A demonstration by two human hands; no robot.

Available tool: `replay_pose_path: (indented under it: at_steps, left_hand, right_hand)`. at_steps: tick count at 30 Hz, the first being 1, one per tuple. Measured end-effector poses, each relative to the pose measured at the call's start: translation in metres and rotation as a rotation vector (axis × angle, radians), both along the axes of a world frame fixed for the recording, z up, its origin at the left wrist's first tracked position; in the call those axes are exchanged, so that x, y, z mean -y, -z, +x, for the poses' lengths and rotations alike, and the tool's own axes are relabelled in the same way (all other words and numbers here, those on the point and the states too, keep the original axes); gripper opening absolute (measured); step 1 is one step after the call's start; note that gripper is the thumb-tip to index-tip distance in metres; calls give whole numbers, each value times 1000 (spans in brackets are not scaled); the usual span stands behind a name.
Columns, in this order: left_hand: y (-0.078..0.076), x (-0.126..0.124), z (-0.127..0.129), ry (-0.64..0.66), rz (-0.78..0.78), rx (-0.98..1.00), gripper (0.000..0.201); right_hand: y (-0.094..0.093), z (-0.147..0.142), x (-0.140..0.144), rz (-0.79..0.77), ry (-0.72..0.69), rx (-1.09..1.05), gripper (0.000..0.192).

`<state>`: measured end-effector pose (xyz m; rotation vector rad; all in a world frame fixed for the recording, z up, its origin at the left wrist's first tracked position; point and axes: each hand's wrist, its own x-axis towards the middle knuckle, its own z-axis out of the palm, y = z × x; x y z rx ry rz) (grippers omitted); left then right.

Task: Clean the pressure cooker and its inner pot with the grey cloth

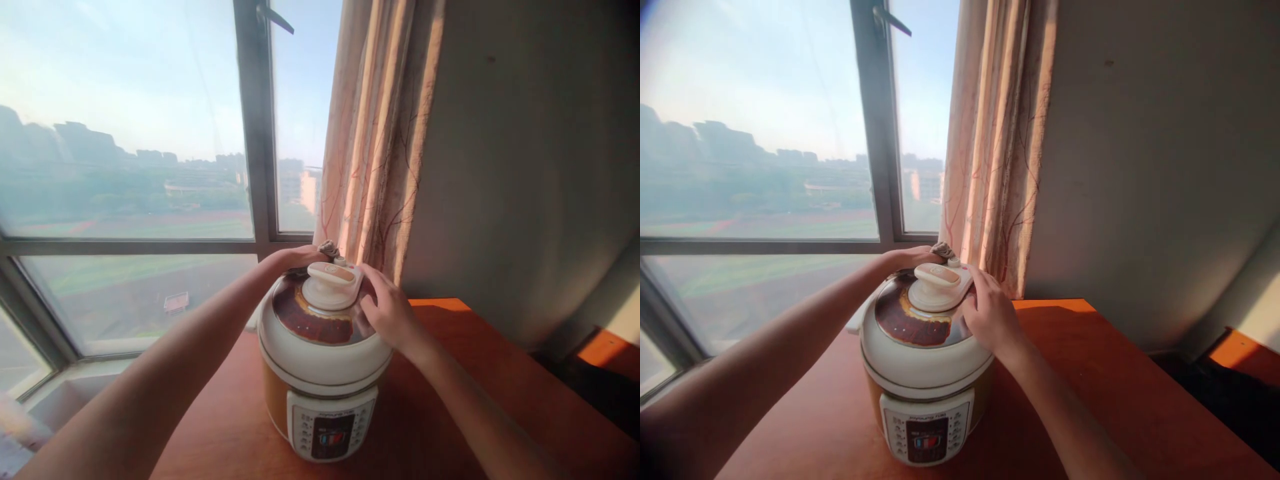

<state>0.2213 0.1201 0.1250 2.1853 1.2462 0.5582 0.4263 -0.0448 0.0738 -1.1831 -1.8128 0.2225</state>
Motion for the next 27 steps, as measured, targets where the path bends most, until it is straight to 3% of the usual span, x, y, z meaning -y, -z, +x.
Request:
replay_pose_path:
  at_steps: [3, 8, 13, 20, 24, 27]
  left_hand:
    - [2, 16, -19, 5, -48, 76, 34]
    - [10, 53, -56, -23, 35, 193, 50]
    - [17, 103, -76, 176, 158, 304, 58]
    - [31, 166, -103, 172, 288, 174, 51]
    - [36, 174, -104, 146, 261, 244, 54]
    - [31, 155, -93, 78, 138, 347, 65]
  right_hand:
    - [3, 2, -5, 1, 123, 107, 56]
    - [5, 3, -7, -92, 140, 221, 49]
    - [5, 4, -3, -113, 153, 269, 48]
    - [10, 4, -5, -91, 166, 267, 50]
    - [11, 4, -6, -94, 160, 281, 53]
    - [11, 4, -6, -85, 153, 282, 50]
